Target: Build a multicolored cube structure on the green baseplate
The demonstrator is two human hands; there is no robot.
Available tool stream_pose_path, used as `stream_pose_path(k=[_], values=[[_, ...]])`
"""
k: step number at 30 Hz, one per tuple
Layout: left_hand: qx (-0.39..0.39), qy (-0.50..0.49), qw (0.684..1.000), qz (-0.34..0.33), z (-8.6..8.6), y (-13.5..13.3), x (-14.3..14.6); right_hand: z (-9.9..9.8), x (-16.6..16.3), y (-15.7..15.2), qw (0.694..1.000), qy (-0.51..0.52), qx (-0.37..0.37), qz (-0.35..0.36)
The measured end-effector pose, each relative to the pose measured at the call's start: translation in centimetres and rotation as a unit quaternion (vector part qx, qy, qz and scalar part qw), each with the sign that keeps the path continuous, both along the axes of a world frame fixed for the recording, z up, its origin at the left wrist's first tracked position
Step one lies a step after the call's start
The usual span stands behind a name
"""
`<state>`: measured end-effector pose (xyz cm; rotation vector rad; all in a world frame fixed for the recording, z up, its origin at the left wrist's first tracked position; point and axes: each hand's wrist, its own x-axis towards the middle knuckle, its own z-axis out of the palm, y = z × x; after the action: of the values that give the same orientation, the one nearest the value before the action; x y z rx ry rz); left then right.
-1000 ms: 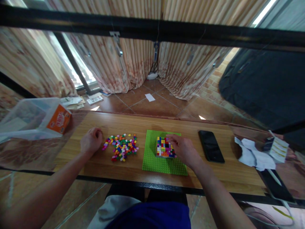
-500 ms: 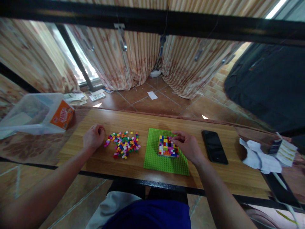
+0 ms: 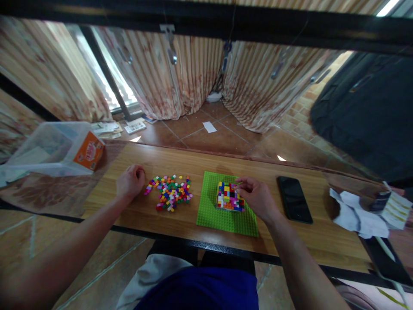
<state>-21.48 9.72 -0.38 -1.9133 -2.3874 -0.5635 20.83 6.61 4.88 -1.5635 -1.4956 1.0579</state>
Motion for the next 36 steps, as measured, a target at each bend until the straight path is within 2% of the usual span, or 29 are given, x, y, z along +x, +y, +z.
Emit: stream_pose_path(k=[6, 9, 12, 15, 18, 21, 24, 29, 36], values=[[-0.008, -0.013, 1.0, -0.002, 0.2, 0.0, 0.1, 0.1, 0.0, 0.1, 0.999, -0.049, 0.016, 0.015], [-0.016, -0.021, 1.0, 0.003, 0.4, -0.1, 0.3, 0.8, -0.6, -0.9, 0.991, -0.12, 0.061, -0.02], [-0.021, -0.026, 0.999, 0.007, 0.4, -0.2, 0.4, 1.8, -2.8, -3.0, 0.969, -0.189, 0.142, -0.074], [-0.023, -0.03, 0.999, 0.004, 0.3, -0.3, 0.4, 2.0, -6.6, -5.4, 0.97, -0.16, 0.181, -0.037], [-0.028, -0.026, 0.999, 0.001, 0.3, -0.4, 0.4, 0.4, -10.9, -7.2, 0.971, -0.136, 0.182, 0.08], [-0.033, -0.031, 0.999, 0.002, 0.4, -0.4, 0.4, -1.9, -14.5, -8.1, 0.966, -0.12, 0.188, 0.129], [-0.034, -0.038, 0.999, 0.001, 0.4, -0.4, 0.4, -3.5, -16.8, -8.3, 0.957, -0.187, 0.184, 0.125], [-0.031, -0.043, 0.999, -0.004, 0.3, -0.5, 0.4, -4.2, -18.4, -8.1, 0.933, -0.299, 0.169, 0.11], [-0.035, -0.046, 0.998, -0.002, 0.3, -0.5, 0.4, -5.2, -19.5, -7.5, 0.921, -0.322, 0.199, 0.091]])
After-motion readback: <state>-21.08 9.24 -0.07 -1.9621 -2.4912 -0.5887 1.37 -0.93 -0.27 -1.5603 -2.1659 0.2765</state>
